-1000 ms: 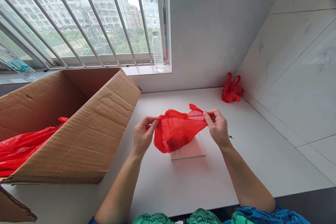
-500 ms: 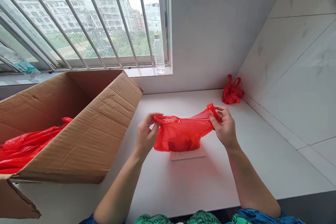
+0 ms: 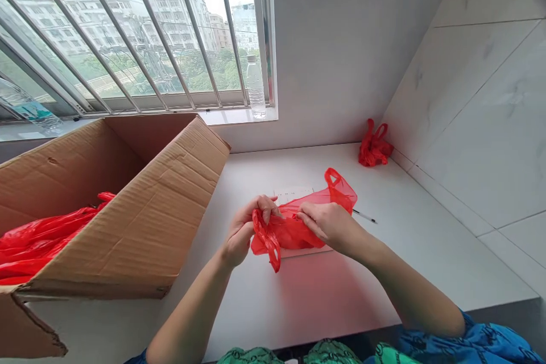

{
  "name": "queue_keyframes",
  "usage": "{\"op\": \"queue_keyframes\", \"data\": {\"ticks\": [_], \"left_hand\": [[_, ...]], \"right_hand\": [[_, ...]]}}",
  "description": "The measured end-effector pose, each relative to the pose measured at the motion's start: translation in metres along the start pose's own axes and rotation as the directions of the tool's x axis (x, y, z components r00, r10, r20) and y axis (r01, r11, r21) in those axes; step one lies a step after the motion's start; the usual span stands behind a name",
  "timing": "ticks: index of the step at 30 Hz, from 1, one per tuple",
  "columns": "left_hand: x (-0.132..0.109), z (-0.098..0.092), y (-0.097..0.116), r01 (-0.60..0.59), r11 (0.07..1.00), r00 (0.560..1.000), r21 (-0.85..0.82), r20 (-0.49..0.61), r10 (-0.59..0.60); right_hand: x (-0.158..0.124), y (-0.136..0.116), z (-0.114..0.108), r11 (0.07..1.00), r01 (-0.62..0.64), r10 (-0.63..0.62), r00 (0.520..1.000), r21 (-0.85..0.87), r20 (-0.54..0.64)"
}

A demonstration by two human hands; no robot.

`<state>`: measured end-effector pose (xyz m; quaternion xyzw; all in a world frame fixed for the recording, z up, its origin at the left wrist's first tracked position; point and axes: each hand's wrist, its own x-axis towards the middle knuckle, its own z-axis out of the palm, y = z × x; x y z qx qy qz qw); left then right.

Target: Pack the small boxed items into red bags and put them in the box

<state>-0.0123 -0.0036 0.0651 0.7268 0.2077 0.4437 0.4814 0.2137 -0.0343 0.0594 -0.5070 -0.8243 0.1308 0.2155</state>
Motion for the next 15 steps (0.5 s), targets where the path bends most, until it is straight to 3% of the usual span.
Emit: {"op": "queue_keyframes", "data": {"ticks": [3,6,8,11,13,15], "left_hand": [[-0.004,0.002,0.006,0.031,0.977,0.983,0.212,0.168,-0.068],[-0.006,0.010,0.003,0.003,0.804,0.932,0.595,0.290,-0.218],[-0.009,0.013,-0.006,0.020,0.575,0.926,0.818,0.202,-0.319],[-0.016,0.011,-0.023,0.058,0.260,0.936,0.964,0.038,-0.351],[-0.020,0.010,-0.029,-0.006,0.188,0.943,0.982,0.068,-0.325],[-0.022,0.011,-0.029,-0.077,0.174,0.944,0.982,0.128,-0.305]], "right_hand": [[0.003,0.007,0.002,0.985,-0.138,0.159,0.953,-0.099,0.257],[-0.001,0.009,-0.002,0.971,-0.203,0.236,0.892,-0.126,0.385],[-0.005,0.012,-0.001,0.969,-0.205,0.244,0.877,-0.137,0.414],[-0.011,0.020,0.003,0.963,-0.225,0.269,0.858,-0.150,0.437],[-0.012,0.025,0.006,0.957,-0.253,0.290,0.844,-0.142,0.451],[-0.011,0.027,0.008,0.960,-0.251,0.279,0.866,-0.123,0.415]]}}
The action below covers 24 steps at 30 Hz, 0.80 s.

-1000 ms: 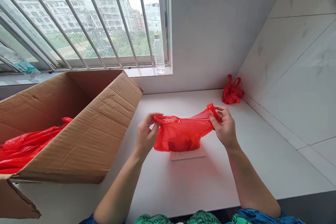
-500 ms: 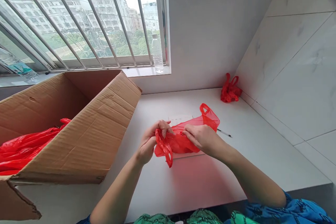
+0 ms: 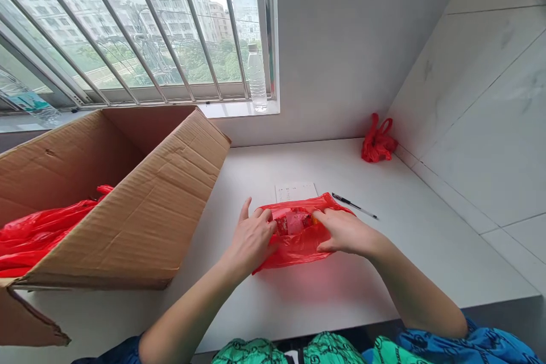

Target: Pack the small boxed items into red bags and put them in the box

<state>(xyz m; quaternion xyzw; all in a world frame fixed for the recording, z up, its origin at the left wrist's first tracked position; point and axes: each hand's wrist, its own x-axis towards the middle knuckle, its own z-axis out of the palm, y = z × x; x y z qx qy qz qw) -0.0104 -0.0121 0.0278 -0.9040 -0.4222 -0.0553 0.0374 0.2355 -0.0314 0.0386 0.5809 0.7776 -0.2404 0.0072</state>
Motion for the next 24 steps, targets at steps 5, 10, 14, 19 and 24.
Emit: {"op": "queue_keyframes", "data": {"ticks": [5,10,14,19,24], "left_hand": [[0.009,-0.001,0.012,0.024,0.999,0.999,0.035,-0.023,-0.023],[0.020,0.026,0.001,0.091,0.996,0.996,-0.003,-0.015,-0.091],[0.022,0.045,-0.016,0.088,0.993,0.994,-0.074,-0.053,-0.092],[0.021,0.038,-0.019,0.009,0.959,0.983,-0.283,-0.172,-0.060],[0.021,0.029,-0.013,0.029,0.780,0.965,-0.625,-0.185,-0.184]], "right_hand": [[0.021,-0.003,0.008,0.989,0.149,-0.150,0.953,-0.026,-0.262],[0.044,0.002,0.025,0.990,0.142,-0.141,0.954,-0.019,-0.266],[0.043,0.009,0.021,0.964,0.216,-0.161,0.936,0.152,-0.313],[0.041,0.015,0.015,0.749,0.273,0.002,0.910,0.604,-0.414],[0.051,0.011,0.023,0.365,0.296,0.013,0.946,0.883,-0.323]]}}
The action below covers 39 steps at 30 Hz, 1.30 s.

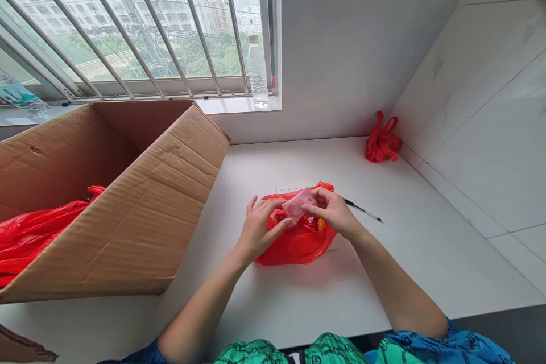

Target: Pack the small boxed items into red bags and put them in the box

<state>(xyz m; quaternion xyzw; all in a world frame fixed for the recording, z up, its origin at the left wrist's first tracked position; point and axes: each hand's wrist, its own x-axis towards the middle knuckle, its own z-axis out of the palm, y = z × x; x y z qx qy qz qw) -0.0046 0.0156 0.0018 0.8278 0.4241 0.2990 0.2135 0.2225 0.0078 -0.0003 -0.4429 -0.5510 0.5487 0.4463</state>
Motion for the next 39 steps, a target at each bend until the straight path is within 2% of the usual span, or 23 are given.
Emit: {"op": "queue_keyframes", "data": {"ticks": [2,4,6,9,13,17,19,21,25,29,33,37,39], "left_hand": [[-0.001,0.001,0.001,0.088,0.978,0.996,-0.191,0.019,-0.086],[-0.002,0.000,0.000,0.157,0.926,0.988,-0.342,0.049,-0.149],[-0.003,-0.002,-0.001,0.191,0.890,0.981,-0.414,0.062,-0.182],[-0.004,-0.006,-0.002,0.197,0.879,0.980,-0.435,0.056,-0.192],[-0.003,-0.010,-0.004,0.150,0.912,0.989,-0.382,0.048,-0.143],[-0.003,-0.013,-0.006,-0.012,0.983,0.998,-0.181,-0.060,0.001],[-0.003,-0.014,-0.007,-0.107,0.994,0.982,-0.034,-0.162,0.100],[-0.002,-0.015,-0.007,-0.176,0.981,0.951,0.088,-0.242,0.192],[-0.002,-0.014,-0.007,-0.262,0.946,0.914,0.192,-0.265,0.307],[-0.003,-0.011,-0.010,-0.211,0.953,0.921,0.215,-0.282,0.268],[-0.004,-0.011,-0.011,-0.148,0.983,0.927,0.106,-0.332,0.175],[-0.004,-0.012,-0.006,-0.103,0.991,0.971,0.082,-0.207,0.118],[-0.004,-0.012,-0.005,-0.108,0.987,0.976,0.121,-0.178,0.128]], "right_hand": [[0.000,0.000,0.005,0.996,-0.025,0.020,0.999,0.088,0.049],[-0.002,-0.002,0.009,0.993,-0.060,0.050,0.994,0.101,0.099],[-0.003,-0.006,0.010,0.993,-0.084,0.075,0.990,0.077,0.117],[-0.004,-0.006,0.010,0.994,-0.086,0.081,0.994,0.066,0.069],[-0.003,0.000,0.008,0.993,-0.078,0.075,0.996,0.087,0.037],[-0.004,0.003,0.005,0.998,-0.004,0.002,0.999,0.058,0.033],[-0.004,0.003,0.004,0.998,0.029,-0.030,0.999,0.062,0.024],[-0.005,0.001,0.005,0.993,0.001,-0.004,1.000,0.119,0.025],[-0.008,0.001,0.013,0.976,-0.082,0.065,0.994,0.204,0.087],[-0.009,0.003,0.019,0.996,0.013,-0.013,1.000,0.090,0.002],[-0.009,0.004,0.019,0.999,0.036,-0.034,0.999,0.036,-0.040],[-0.008,0.005,0.018,0.999,0.042,-0.043,0.998,-0.022,-0.035],[-0.009,0.004,0.018,0.998,0.057,-0.057,0.998,-0.034,-0.012]]}}
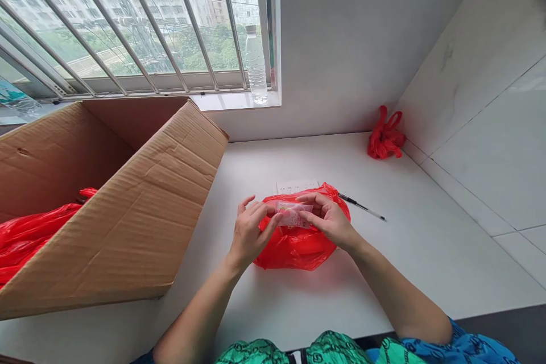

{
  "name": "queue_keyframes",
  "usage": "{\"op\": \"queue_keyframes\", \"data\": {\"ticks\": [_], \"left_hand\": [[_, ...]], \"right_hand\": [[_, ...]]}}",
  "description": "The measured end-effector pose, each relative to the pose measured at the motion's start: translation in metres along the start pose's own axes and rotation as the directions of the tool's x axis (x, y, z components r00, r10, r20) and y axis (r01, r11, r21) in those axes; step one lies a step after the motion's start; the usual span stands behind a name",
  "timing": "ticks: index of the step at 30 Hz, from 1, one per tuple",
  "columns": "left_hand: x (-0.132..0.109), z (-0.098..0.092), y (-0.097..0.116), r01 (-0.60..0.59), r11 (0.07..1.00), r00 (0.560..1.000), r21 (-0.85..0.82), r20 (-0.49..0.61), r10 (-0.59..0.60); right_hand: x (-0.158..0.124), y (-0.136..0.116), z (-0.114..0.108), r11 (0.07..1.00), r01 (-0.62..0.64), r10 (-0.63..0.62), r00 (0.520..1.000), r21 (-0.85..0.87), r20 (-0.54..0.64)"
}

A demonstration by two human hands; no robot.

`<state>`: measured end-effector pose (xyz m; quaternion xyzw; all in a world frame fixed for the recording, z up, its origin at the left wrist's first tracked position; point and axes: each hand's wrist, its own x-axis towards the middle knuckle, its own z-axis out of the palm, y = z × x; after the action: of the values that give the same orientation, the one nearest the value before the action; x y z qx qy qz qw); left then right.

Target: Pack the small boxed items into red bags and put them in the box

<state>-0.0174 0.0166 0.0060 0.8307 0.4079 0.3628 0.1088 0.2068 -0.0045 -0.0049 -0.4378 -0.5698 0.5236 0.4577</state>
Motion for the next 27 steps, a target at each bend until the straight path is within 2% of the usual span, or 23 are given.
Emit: {"op": "queue_keyframes", "data": {"ticks": [5,10,12,15,20,24,27], "left_hand": [[0.000,-0.001,-0.001,-0.090,0.988,0.995,0.123,-0.020,0.093],[0.000,0.001,0.001,-0.176,0.970,0.984,0.167,0.073,0.166],[0.000,0.002,0.002,-0.153,0.981,0.986,0.117,0.078,0.145],[-0.001,0.003,0.005,-0.061,0.998,0.996,0.011,0.069,0.061],[-0.003,0.003,0.013,0.041,0.995,0.985,-0.092,0.172,-0.024],[-0.004,0.002,0.014,0.104,0.976,0.975,-0.191,0.212,-0.062],[-0.003,0.001,0.013,0.089,0.978,0.965,-0.190,0.259,-0.038]], "right_hand": [[-0.003,-0.009,0.003,0.996,0.019,-0.009,0.994,-0.089,0.109],[-0.005,-0.012,0.011,0.980,0.079,-0.065,0.995,-0.185,0.081],[-0.005,-0.010,0.012,0.988,0.059,-0.048,0.996,-0.145,0.077],[-0.002,-0.006,0.011,0.999,-0.023,0.019,0.996,0.043,0.086],[0.001,-0.001,0.008,0.982,-0.034,0.041,0.999,0.186,-0.033],[0.000,-0.004,0.003,0.973,-0.041,0.036,0.999,0.228,0.029],[-0.001,-0.006,0.000,0.986,-0.062,0.048,0.995,0.156,0.091]]}}
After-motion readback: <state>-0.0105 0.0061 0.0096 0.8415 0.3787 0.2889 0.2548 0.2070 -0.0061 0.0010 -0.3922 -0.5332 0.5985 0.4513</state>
